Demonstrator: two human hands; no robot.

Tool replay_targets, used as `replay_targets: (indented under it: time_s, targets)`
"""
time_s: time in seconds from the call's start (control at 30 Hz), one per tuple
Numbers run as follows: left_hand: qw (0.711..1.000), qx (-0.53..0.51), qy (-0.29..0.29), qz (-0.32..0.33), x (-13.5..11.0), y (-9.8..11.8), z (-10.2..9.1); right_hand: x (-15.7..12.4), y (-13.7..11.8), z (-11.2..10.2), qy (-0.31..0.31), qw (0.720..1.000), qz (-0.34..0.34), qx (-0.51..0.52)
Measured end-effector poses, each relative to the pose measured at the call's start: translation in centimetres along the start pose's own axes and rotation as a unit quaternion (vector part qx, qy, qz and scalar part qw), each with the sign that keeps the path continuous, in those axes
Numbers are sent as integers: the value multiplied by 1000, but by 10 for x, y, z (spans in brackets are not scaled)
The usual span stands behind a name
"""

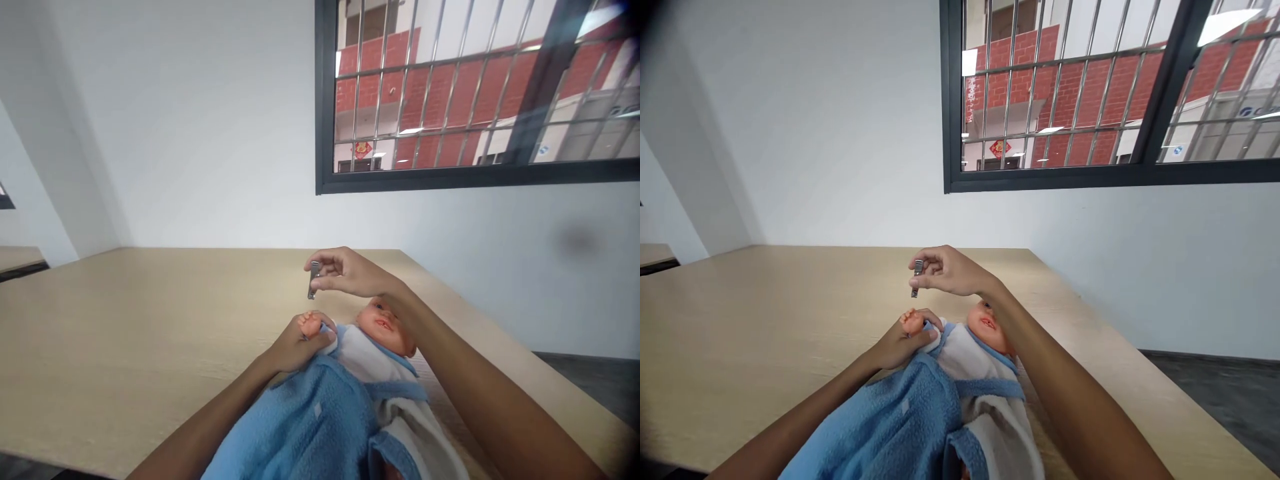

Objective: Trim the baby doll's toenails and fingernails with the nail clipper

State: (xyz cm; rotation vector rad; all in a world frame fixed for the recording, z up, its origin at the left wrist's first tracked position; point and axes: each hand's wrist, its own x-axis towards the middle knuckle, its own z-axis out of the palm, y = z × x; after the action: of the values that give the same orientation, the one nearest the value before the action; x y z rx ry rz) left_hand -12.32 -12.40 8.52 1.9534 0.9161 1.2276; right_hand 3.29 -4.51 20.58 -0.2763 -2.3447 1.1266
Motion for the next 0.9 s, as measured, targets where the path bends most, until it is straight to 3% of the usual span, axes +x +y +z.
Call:
replay_targets:
  time_s: [0.23, 0.5, 0.9]
  targets:
    - [999, -43, 6, -9, -1, -4, 4, 7, 39, -8, 86, 992, -24, 93]
    - [998, -57, 1, -5, 2, -7, 2, 1, 38, 4, 16, 987, -42, 152]
    - [999, -27, 29, -24, 25, -10, 10, 1, 39, 8, 98, 984, -40, 141]
